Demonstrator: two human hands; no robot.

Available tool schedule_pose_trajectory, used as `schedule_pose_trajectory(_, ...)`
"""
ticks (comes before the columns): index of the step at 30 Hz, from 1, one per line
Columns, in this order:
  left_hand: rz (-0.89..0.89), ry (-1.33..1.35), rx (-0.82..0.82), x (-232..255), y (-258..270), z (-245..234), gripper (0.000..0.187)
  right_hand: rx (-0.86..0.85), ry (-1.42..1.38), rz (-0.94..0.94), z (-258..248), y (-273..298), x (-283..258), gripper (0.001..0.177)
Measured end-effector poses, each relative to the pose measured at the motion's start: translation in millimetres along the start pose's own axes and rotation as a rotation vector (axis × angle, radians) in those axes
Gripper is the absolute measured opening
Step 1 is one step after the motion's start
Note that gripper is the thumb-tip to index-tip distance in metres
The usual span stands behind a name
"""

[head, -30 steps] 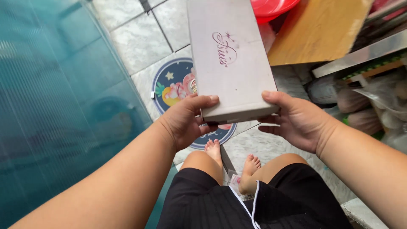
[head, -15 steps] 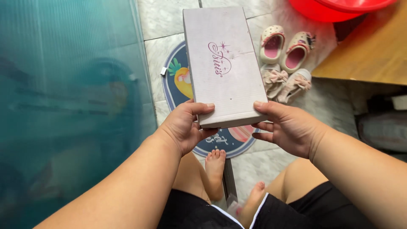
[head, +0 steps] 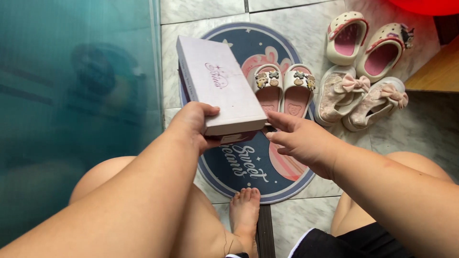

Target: Organizing various pairs of shoes and slippers on a wooden shoe rack.

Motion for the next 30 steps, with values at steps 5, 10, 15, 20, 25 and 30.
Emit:
schedule_pose_trajectory(5, 0.000, 0.015, 0.079, -11, -13, -18, 0.054, -0.016, 0.124, -0.067, 11, 0, 1, 0.066)
schedule_pose_trajectory(10, 0.069, 0.032, 0.194, -10, -28, -36, 0.057, 0.017, 0.142, -0.098, 9, 7, -1, 0.066)
schedule_pose_trajectory(15, -0.035, -0.312, 0.659, -5, -55, -74, 0.075, -0.004, 0.090, -0.124, 2, 11, -5, 0.063)
schedule_pose_trajectory(20, 0.161, -0.728, 0.945, 19, -12, -52, 0.088, -0.004, 0.063, -0.198, -9, 10, -2, 0.063)
schedule_pose_trajectory(25, 0.634, -1.078, 0.546, 24, 26, 53, 0.062, 0.068, 0.003, -0.260, -30, 13, 1, 0.064)
schedule_pose_trajectory(30, 0.805, -0.892, 0.065, -15, 50, 146, 0.031, 0.432, -0.031, -0.188, -83, 51, 1, 0.054)
Point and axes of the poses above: each hand's wrist, its own y-axis away from the middle knuckle, its own z-axis out of the palm, x = y × z, the point moved 9 cm from there along -y, towards the middle knuckle, and after that the axes turned 10 degrees about y, right-handed, at the moved point
